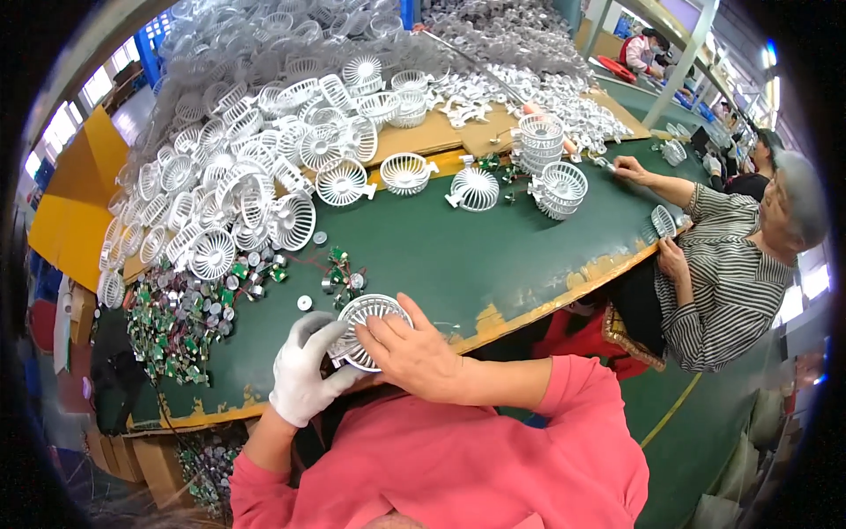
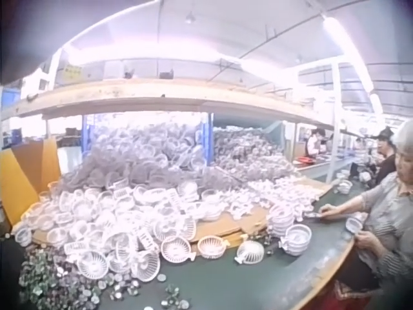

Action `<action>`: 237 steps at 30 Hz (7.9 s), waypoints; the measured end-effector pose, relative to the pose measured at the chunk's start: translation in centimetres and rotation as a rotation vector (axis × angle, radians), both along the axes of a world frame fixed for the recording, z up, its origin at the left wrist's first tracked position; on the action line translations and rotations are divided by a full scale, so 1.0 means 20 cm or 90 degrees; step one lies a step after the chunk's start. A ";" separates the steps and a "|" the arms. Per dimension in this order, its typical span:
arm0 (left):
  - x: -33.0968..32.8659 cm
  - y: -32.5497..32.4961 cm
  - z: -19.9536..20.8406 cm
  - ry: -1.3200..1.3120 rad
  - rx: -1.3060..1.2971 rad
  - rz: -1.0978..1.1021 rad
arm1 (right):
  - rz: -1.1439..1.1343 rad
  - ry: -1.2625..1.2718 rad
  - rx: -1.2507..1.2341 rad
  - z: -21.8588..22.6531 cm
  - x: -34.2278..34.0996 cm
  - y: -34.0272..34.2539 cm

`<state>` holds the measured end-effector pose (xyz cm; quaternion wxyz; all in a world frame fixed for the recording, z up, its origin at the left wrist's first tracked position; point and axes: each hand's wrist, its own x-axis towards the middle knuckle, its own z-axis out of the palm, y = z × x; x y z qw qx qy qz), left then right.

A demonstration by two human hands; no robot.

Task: The person assembles small fans by taking motors with attached circuit boards and pressing them into plastic fan grilles on the workbench.

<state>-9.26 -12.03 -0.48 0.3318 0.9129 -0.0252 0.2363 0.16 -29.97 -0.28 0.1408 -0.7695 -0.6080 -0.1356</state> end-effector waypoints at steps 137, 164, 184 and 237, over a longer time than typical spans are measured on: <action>0.04 0.11 -0.22 0.190 -0.531 0.111 | 0.254 0.229 0.019 -0.30 0.09 -0.01; 0.02 0.07 -0.19 0.182 -0.516 0.082 | 0.093 0.111 0.092 -0.39 0.22 -0.04; -0.05 -0.08 -0.02 0.095 -0.003 0.064 | 0.104 0.052 0.236 -0.13 0.16 0.09; 0.39 0.30 -0.17 0.155 0.365 -0.029 | -0.146 0.246 0.160 -0.14 0.84 0.13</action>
